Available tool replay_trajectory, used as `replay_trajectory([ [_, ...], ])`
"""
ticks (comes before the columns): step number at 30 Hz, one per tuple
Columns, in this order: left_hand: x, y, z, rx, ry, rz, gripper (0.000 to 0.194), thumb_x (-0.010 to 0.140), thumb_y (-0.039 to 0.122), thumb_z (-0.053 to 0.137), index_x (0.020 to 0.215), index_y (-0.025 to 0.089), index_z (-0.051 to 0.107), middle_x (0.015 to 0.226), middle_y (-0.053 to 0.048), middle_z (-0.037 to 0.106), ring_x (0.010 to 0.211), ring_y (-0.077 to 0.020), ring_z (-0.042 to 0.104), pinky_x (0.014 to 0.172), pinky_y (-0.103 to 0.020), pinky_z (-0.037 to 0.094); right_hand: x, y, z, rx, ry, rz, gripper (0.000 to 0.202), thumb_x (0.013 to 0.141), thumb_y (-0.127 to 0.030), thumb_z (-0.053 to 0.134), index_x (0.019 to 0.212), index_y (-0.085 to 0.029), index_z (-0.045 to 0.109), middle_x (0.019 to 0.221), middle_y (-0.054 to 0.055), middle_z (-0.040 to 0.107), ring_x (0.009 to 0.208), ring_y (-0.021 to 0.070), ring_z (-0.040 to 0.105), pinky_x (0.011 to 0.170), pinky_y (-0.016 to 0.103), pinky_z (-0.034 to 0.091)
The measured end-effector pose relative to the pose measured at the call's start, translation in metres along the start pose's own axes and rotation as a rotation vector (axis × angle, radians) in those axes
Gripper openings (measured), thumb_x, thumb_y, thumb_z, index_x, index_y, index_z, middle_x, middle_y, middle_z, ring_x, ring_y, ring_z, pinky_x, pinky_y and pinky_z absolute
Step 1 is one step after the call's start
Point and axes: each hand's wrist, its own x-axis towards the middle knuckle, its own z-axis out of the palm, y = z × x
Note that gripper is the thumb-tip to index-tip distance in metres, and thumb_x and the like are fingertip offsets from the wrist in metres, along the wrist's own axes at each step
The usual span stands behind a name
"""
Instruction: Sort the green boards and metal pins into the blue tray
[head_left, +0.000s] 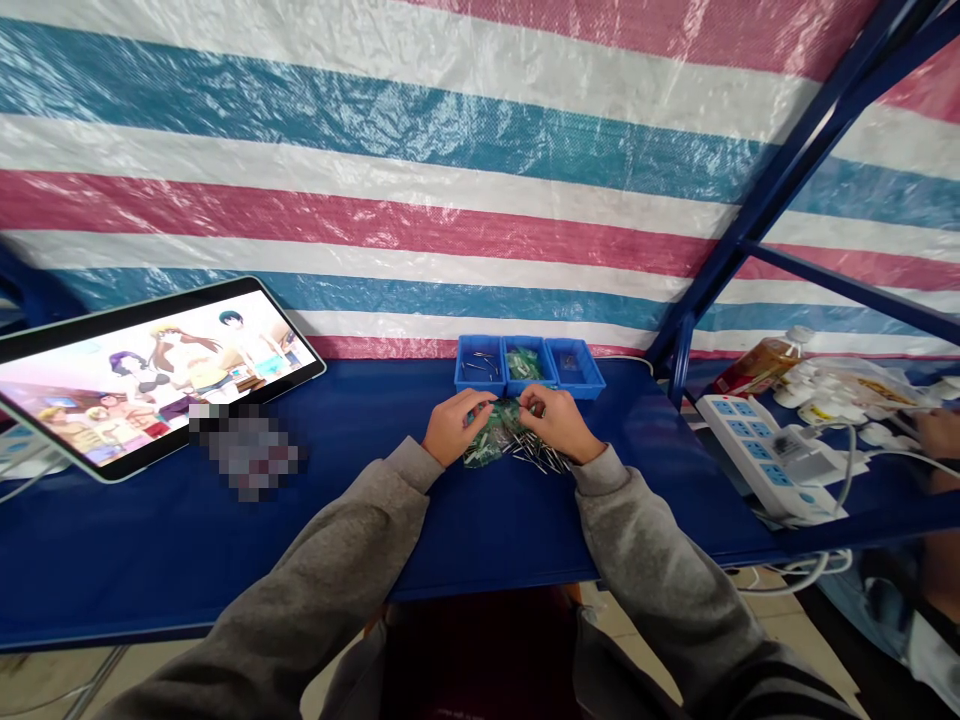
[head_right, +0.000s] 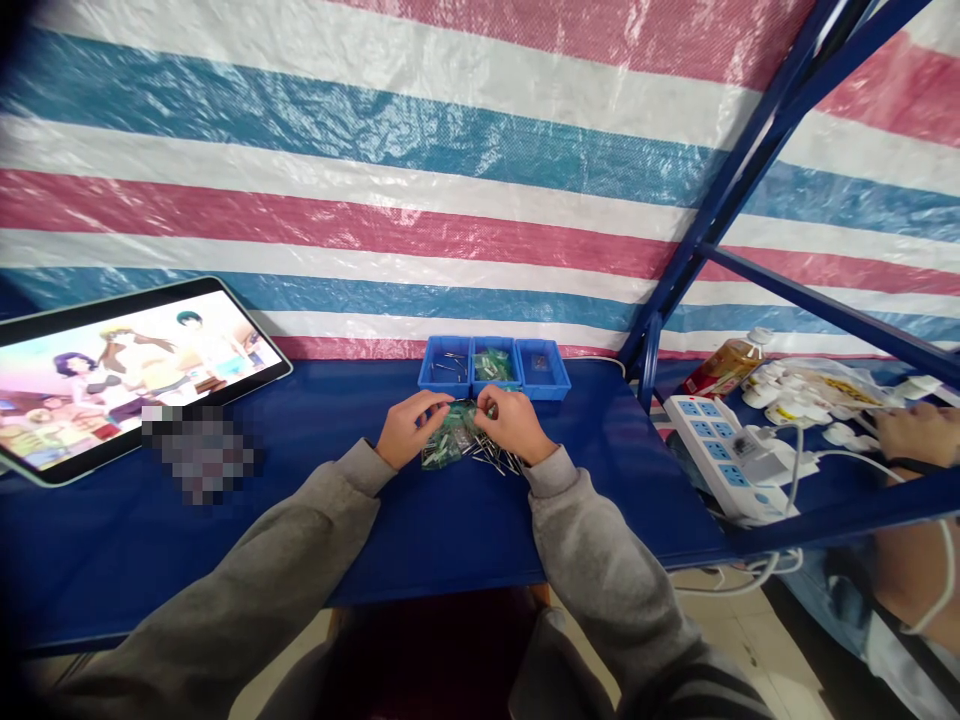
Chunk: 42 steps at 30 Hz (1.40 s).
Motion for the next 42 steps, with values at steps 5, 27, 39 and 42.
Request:
replay_trajectory([
  [5, 0.001, -0.001, 0.000, -0.051, 0.021, -0.061, 0.031, 0.096, 0.039, 0.045, 0.102, 0.018, 0.067, 0.078, -0.005, 0.065, 0.058, -0.0127, 0.055, 0.054, -0.024, 0.045, 0.001, 0.002, 0.002, 0.133, 0.025, 0.010, 0.009, 0.080, -0.025, 0.056, 0.078, -0.018, 0.063, 0.068, 0.001, 0.065, 0.058, 0.0134, 0.058, 0.058, 0.025, 0.044],
  [27, 0.000, -0.004, 0.003, -0.081, 0.003, -0.073, 0.026, 0.095, 0.037, 0.048, 0.089, 0.017, 0.063, 0.076, -0.003, 0.063, 0.063, -0.0124, 0.057, 0.054, -0.022, 0.043, 0.002, 0.008, 0.010, 0.445, 0.033, 0.088, 0.027, 0.077, -0.041, 0.068, 0.087, -0.017, 0.067, 0.075, 0.005, 0.070, 0.053, 0.0148, 0.063, 0.053, 0.027, 0.051],
  [39, 0.002, 0.001, 0.000, -0.125, 0.038, -0.117, 0.029, 0.092, 0.043, 0.050, 0.089, 0.017, 0.064, 0.073, -0.003, 0.064, 0.062, -0.0127, 0.057, 0.052, -0.022, 0.043, 0.001, 0.005, 0.009, 0.418, 0.043, 0.073, 0.031, 0.085, -0.049, 0.057, 0.078, -0.019, 0.060, 0.068, 0.002, 0.064, 0.055, 0.0146, 0.061, 0.053, 0.026, 0.048],
  [42, 0.001, 0.000, 0.001, -0.120, 0.033, -0.092, 0.029, 0.092, 0.042, 0.050, 0.089, 0.017, 0.065, 0.073, -0.004, 0.064, 0.062, -0.0127, 0.057, 0.052, -0.022, 0.044, 0.001, 0.005, 0.009, 0.400, 0.033, 0.084, 0.035, 0.085, -0.053, 0.056, 0.076, -0.019, 0.059, 0.063, 0.000, 0.061, 0.053, 0.0143, 0.059, 0.053, 0.027, 0.048],
])
